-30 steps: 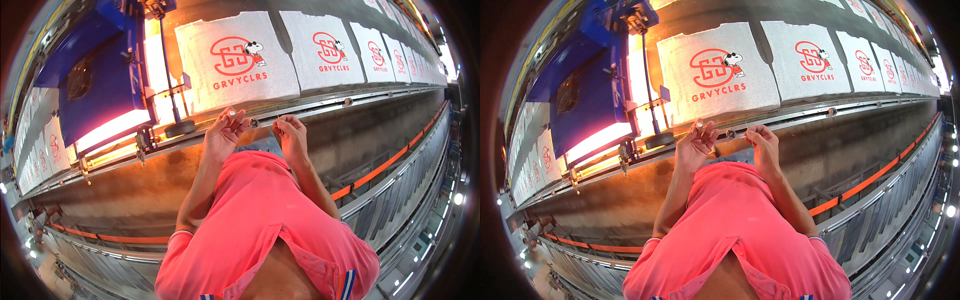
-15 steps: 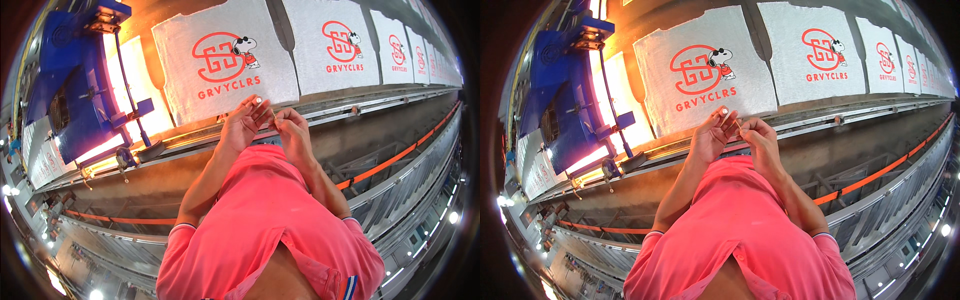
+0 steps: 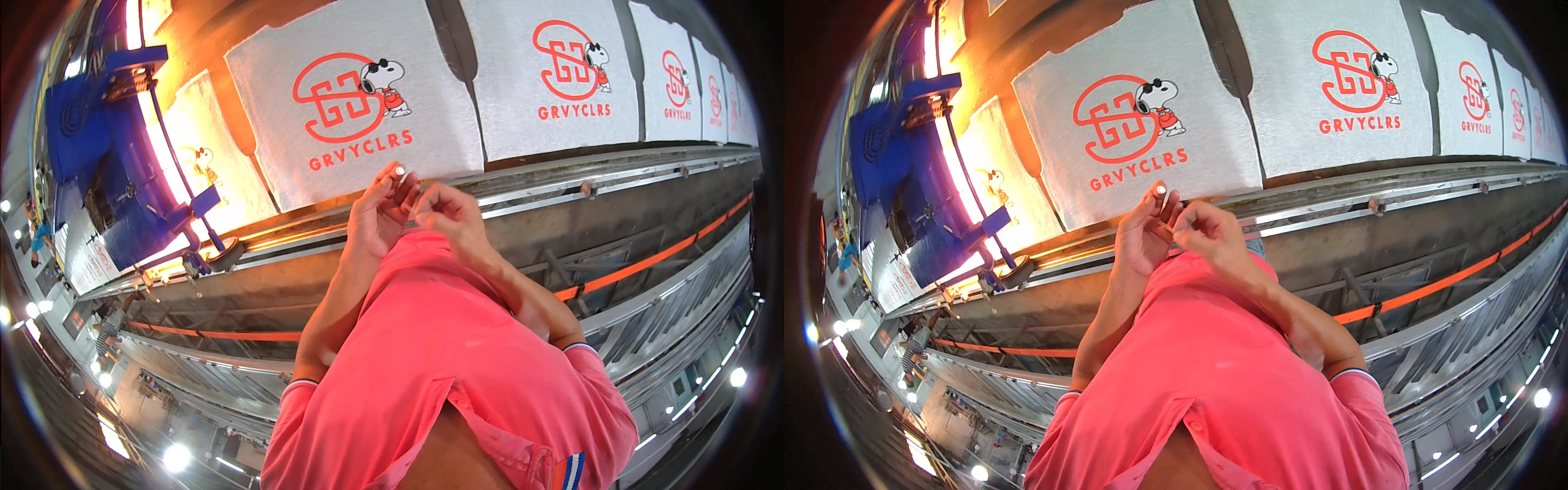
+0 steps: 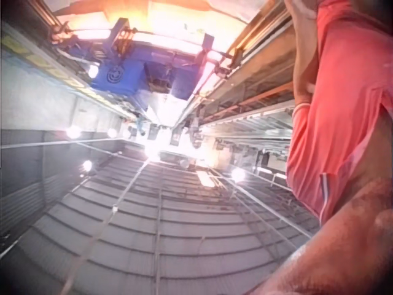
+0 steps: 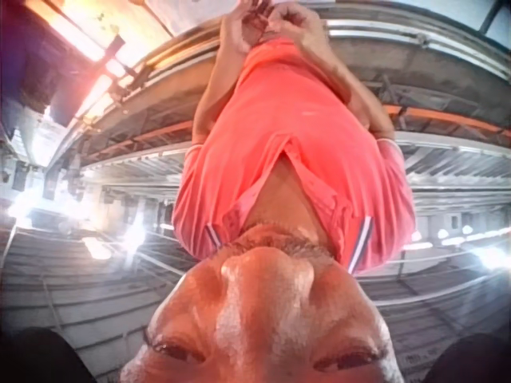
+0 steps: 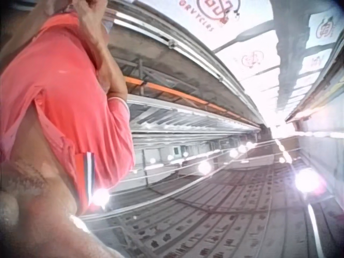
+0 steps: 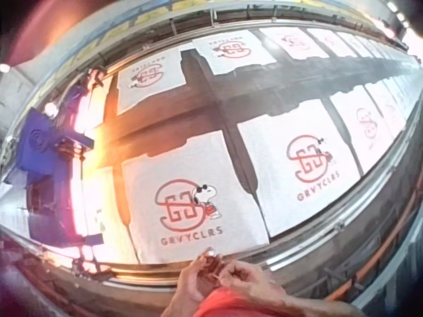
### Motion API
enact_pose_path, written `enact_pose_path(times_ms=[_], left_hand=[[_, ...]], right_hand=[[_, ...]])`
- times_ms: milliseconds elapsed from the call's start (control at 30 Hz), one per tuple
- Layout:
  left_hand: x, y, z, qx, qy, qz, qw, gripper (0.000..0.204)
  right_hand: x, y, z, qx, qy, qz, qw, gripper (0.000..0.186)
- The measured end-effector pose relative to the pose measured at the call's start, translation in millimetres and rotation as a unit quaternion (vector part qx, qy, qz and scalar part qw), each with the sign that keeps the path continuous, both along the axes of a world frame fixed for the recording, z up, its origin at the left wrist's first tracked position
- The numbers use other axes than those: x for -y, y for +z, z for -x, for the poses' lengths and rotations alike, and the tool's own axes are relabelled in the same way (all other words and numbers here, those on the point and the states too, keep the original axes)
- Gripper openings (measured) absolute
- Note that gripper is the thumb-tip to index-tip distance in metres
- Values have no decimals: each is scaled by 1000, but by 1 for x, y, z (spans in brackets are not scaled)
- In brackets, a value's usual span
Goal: The person uses a small pointed tool to touch up and correct red ink details on a cartoon graphic printed on white t-shirts moving along a conveyor belt. The person repeatedly pokes at specific areas of the print, likely removing smudges or adding missing ink, while the shirts advance on the line.
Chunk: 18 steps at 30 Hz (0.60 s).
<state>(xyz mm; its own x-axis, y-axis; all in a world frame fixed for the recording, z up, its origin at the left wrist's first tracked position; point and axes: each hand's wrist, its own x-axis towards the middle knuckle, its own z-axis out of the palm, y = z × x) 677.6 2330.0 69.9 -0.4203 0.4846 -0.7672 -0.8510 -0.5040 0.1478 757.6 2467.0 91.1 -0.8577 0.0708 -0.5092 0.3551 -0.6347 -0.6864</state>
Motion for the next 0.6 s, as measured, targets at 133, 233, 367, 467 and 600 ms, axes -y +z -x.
enact_pose_path(times_ms=[133,233,367,467,600], left_hand=[[2,-18,1,-27,-18,15,999,30],[3,-24,13,-94,-45,3,994,31],[-2,-25,34,-73,6,-39,997,33],[-13,-21,40,-67,-4,-65,996,35],[-31,-16,40,-73,-34,-100,992,39]], right_hand=[[-8,4,1,-109,88,-176,974,8],[-7,-2,3,-160,91,-160,970,10],[-13,2,5,-140,52,-104,983,9],[-21,5,5,-130,2,-71,989,9],[-20,-2,3,-129,-67,-87,985,9]])
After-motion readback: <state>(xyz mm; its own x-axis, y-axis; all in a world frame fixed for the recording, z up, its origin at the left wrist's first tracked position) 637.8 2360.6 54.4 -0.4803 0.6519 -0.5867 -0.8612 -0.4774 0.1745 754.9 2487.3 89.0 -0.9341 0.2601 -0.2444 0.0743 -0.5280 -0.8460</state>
